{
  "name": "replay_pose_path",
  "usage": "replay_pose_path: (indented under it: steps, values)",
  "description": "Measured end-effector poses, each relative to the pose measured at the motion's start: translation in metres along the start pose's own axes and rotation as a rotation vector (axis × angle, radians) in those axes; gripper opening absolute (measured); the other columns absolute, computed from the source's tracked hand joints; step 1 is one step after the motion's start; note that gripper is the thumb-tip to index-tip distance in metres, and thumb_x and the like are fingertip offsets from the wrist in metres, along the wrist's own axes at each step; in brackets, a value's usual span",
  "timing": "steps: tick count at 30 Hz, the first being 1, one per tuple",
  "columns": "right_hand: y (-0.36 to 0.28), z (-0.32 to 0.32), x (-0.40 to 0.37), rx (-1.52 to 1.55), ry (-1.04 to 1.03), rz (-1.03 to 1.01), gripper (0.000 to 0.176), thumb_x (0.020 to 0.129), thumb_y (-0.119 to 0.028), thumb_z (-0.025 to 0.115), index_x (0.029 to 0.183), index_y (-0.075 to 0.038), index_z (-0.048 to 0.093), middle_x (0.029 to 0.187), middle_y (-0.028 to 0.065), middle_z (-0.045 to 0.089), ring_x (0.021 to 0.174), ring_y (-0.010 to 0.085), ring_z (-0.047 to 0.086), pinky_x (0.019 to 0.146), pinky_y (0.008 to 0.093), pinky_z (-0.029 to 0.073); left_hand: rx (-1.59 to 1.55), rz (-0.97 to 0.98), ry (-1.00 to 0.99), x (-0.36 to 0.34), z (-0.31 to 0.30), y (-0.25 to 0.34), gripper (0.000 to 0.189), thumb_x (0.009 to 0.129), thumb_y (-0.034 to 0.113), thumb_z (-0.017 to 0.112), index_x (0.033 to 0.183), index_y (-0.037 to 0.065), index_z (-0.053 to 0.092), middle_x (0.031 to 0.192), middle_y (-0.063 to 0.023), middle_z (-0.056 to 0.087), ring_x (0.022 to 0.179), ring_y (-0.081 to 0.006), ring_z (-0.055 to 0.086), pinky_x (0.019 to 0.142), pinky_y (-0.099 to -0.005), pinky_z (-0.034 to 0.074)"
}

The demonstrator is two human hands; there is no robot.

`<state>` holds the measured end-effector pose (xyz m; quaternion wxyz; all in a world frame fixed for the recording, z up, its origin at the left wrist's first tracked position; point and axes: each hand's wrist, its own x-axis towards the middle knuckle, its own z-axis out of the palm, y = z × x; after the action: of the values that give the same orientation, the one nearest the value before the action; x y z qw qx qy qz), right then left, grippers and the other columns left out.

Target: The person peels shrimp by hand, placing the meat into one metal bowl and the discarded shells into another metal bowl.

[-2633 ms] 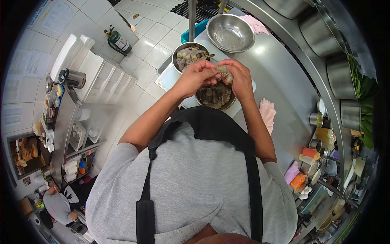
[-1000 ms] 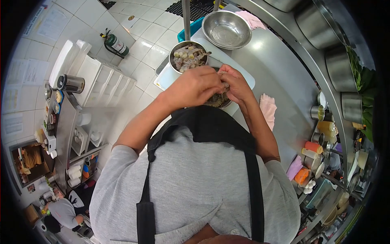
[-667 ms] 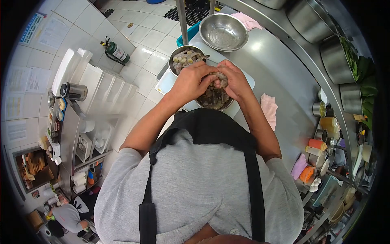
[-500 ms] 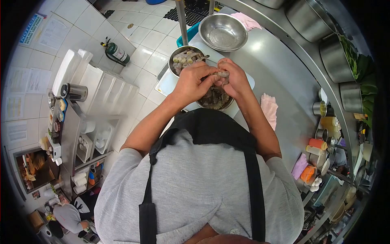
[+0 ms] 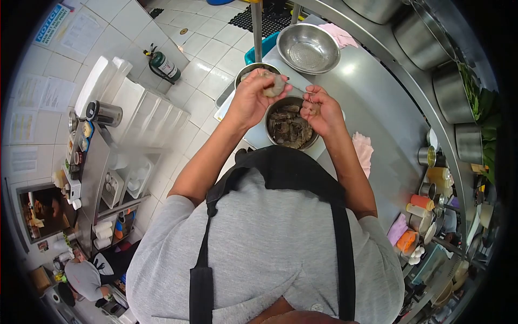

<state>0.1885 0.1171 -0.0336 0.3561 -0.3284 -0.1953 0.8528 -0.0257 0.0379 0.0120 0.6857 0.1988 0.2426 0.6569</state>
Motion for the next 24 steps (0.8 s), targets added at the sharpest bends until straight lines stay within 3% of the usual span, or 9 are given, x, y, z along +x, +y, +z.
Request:
replay_pose_path:
  steps: [4, 6, 7, 9, 13, 16, 19, 21, 24]
  values:
    - [-0.01, 0.003, -0.01, -0.17, -0.157, -0.09, 0.014, 0.092, -0.006, 0.061, 0.106, -0.005, 0.061, 0.085, 0.0041, 0.055, 0.069, 0.0135, 0.052, 0.063, 0.0287, 0.045, 0.456, 0.02, -0.011, -0.001, -0.012, -0.016, 0.019, 0.1, 0.016, 0.068, 0.114, 0.003, 0.066, 0.111, -0.0067, 0.071, 0.096, -0.0142, 0.069, 0.084, -0.0314, 0.058]
    - [-0.015, 0.018, -0.015, -0.509, -0.123, -0.229, 0.013, 0.092, -0.011, 0.068, 0.104, -0.005, 0.065, 0.088, 0.003, 0.059, 0.076, 0.0115, 0.056, 0.069, 0.0272, 0.047, 0.638, 0.02, -0.072, -0.002, -0.013, -0.02, 0.024, 0.101, 0.019, 0.069, 0.118, 0.002, 0.068, 0.11, -0.0058, 0.072, 0.093, -0.0141, 0.069, 0.083, -0.0307, 0.058]
    - [-0.019, 0.028, -0.02, -0.507, -0.117, -0.231, 0.013, 0.092, -0.011, 0.068, 0.104, -0.005, 0.065, 0.088, 0.003, 0.059, 0.076, 0.0115, 0.056, 0.069, 0.0272, 0.047, 0.764, -0.011, -0.124, -0.005, -0.01, -0.02, 0.024, 0.101, 0.019, 0.069, 0.116, 0.001, 0.071, 0.106, -0.0044, 0.072, 0.089, -0.0119, 0.068, 0.081, -0.0295, 0.057]
    - [-0.025, 0.043, -0.029, -0.995, -0.18, -0.395, 0.018, 0.093, -0.016, 0.073, 0.105, -0.004, 0.067, 0.09, 0.0029, 0.064, 0.082, 0.0109, 0.06, 0.076, 0.027, 0.05, 0.922, -0.075, -0.181, -0.007, -0.01, -0.022, 0.025, 0.101, 0.02, 0.069, 0.116, 0.0, 0.073, 0.098, -0.0023, 0.072, 0.084, -0.0088, 0.065, 0.078, -0.0268, 0.055]
    - [-0.02, 0.038, -0.021, -1.151, -0.179, -0.452, 0.02, 0.092, -0.017, 0.074, 0.102, -0.002, 0.066, 0.092, 0.0038, 0.067, 0.086, 0.0123, 0.062, 0.081, 0.0288, 0.051, 0.897, -0.091, -0.175, -0.008, -0.014, -0.024, 0.026, 0.101, 0.019, 0.069, 0.117, -0.001, 0.073, 0.096, -0.0022, 0.072, 0.083, -0.0094, 0.065, 0.077, -0.0264, 0.054]
    - [-0.011, 0.043, -0.025, -1.151, -0.105, -0.581, 0.02, 0.091, -0.015, 0.075, 0.099, -0.001, 0.064, 0.089, 0.007, 0.07, 0.083, 0.0155, 0.066, 0.078, 0.0314, 0.052, 0.634, -0.09, -0.102, -0.009, -0.015, -0.033, 0.024, 0.101, 0.017, 0.069, 0.115, -0.003, 0.073, 0.096, -0.0038, 0.072, 0.083, -0.0102, 0.065, 0.077, -0.0264, 0.053]
    - [0.0, 0.054, -0.032, -1.269, -0.014, -0.727, 0.019, 0.091, -0.014, 0.075, 0.094, -0.001, 0.062, 0.087, 0.0105, 0.071, 0.078, 0.0202, 0.068, 0.074, 0.0336, 0.053, 0.474, -0.097, -0.045, -0.009, -0.016, -0.04, 0.023, 0.101, 0.016, 0.068, 0.113, -0.004, 0.073, 0.097, -0.0052, 0.073, 0.083, -0.011, 0.066, 0.078, -0.0263, 0.053]
    - [0.009, 0.053, -0.032, -1.349, 0.025, -0.981, 0.02, 0.092, -0.014, 0.074, 0.092, 0.0, 0.06, 0.085, 0.0128, 0.071, 0.076, 0.024, 0.069, 0.07, 0.0365, 0.054, 0.408, -0.09, -0.055, -0.009, -0.016, -0.043, 0.023, 0.101, 0.014, 0.068, 0.113, -0.004, 0.073, 0.098, -0.0058, 0.073, 0.086, -0.011, 0.066, 0.078, -0.026, 0.054]
    - [0.027, 0.038, -0.01, -1.157, 0.118, -1.119, 0.018, 0.093, -0.013, 0.073, 0.095, -0.001, 0.06, 0.08, 0.0096, 0.067, 0.072, 0.0198, 0.066, 0.064, 0.0337, 0.052, 0.498, -0.039, -0.013, -0.011, -0.016, -0.047, 0.023, 0.101, 0.014, 0.068, 0.113, -0.004, 0.073, 0.098, -0.0046, 0.073, 0.085, -0.011, 0.067, 0.077, -0.0264, 0.054]
